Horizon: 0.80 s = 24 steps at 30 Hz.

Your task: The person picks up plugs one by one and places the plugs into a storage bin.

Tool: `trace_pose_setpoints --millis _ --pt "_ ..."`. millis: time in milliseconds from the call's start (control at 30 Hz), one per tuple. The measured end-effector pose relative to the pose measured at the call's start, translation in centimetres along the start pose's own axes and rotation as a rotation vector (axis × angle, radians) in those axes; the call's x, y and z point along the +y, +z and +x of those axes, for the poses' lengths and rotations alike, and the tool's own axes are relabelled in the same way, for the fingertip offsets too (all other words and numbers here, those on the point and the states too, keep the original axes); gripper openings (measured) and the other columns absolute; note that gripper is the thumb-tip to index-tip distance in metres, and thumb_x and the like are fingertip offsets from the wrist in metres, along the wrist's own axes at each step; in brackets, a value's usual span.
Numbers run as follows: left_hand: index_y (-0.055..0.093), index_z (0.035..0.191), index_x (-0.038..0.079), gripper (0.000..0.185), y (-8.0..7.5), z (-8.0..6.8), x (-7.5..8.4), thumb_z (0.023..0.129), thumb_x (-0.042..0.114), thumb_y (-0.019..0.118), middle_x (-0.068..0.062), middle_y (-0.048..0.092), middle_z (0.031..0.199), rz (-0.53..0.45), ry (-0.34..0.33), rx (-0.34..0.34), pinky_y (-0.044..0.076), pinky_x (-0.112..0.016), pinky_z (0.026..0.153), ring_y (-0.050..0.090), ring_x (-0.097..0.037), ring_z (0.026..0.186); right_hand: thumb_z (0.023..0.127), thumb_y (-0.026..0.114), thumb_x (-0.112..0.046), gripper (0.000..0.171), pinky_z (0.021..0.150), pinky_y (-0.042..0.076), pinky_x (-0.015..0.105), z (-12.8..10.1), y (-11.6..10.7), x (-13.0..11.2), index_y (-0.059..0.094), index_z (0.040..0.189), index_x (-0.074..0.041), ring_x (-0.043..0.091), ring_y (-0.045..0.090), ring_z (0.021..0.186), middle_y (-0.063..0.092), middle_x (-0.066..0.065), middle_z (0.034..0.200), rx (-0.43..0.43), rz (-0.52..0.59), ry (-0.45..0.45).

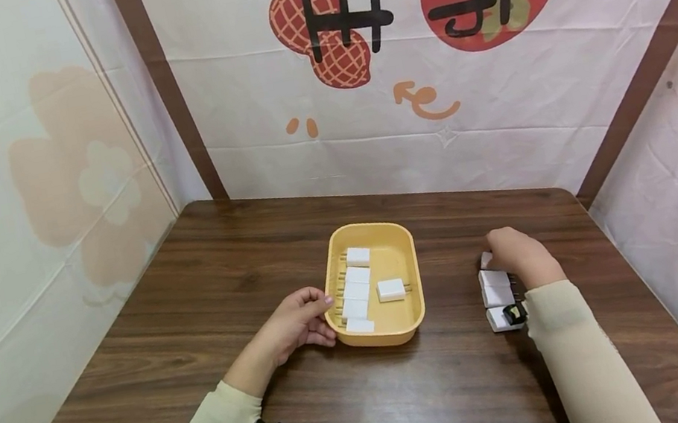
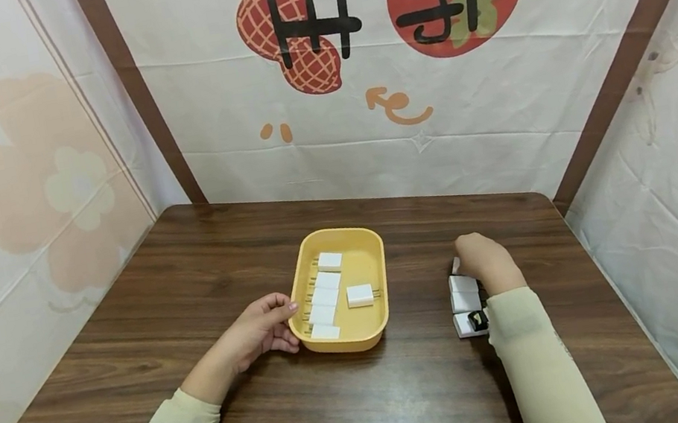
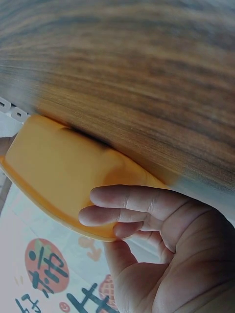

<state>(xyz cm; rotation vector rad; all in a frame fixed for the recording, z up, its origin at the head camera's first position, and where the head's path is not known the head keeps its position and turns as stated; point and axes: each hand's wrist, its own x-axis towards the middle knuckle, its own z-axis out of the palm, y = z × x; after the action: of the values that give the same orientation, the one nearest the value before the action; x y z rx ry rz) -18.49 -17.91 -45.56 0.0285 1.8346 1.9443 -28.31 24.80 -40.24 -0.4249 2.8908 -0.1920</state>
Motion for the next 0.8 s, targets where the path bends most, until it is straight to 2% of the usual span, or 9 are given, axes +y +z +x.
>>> trace_pose_setpoints --millis 167,400,500,667,800 --pt "0.049 0.116 0.001 0.032 -0.1 0.0 0.1 0.105 0.028 0.061 -0.011 0.067 0.080 -0.005 -0.002 -0.001 0.064 -0.040 0.069 0.070 -0.021 0.067 0.088 0.073 -0.004 0.022 0.066 0.048 0.039 0.2 0.1 0.2 0.074 0.109 0.003 0.022 0.055 0.074 0.073 0.018 0.104 -0.008 0.022 0.007" --pt "0.050 0.114 0.003 0.029 0.0 -0.1 0.1 0.105 0.028 0.061 -0.010 0.068 0.080 -0.008 -0.007 -0.002 0.064 -0.040 0.069 0.070 -0.020 0.067 0.091 0.068 -0.002 0.021 0.063 0.045 0.036 0.0 -0.2 0.3 0.072 0.111 0.002 0.022 0.054 0.072 0.071 0.016 0.101 -0.031 0.038 -0.008" --pt "0.050 0.114 0.002 0.030 0.0 -0.1 0.1 0.105 0.028 0.061 -0.010 0.068 0.081 -0.008 -0.006 -0.001 0.064 -0.040 0.069 0.070 -0.020 0.067 0.092 0.067 -0.004 0.021 0.064 0.047 0.038 0.0 -0.4 0.3 0.071 0.112 0.003 0.022 0.055 0.073 0.071 0.016 0.101 -0.033 0.038 -0.019" --pt "0.049 0.114 0.002 0.030 0.0 -0.1 0.2 0.105 0.029 0.061 -0.011 0.067 0.081 -0.007 -0.004 0.000 0.064 -0.040 0.069 0.070 -0.020 0.068 0.094 0.068 -0.006 0.023 0.075 0.056 0.047 -0.2 -0.8 0.2 0.070 0.115 0.003 0.027 0.065 0.085 0.072 0.019 0.108 -0.008 0.031 -0.043" --pt "0.049 0.115 0.002 0.031 0.1 -0.1 0.2 0.105 0.028 0.061 -0.010 0.067 0.081 -0.009 -0.007 0.000 0.064 -0.040 0.069 0.070 -0.020 0.067 0.095 0.068 -0.006 0.029 0.086 0.057 0.053 -0.5 -1.1 0.0 0.068 0.122 0.004 0.033 0.069 0.100 0.071 0.022 0.117 0.011 0.037 -0.052"
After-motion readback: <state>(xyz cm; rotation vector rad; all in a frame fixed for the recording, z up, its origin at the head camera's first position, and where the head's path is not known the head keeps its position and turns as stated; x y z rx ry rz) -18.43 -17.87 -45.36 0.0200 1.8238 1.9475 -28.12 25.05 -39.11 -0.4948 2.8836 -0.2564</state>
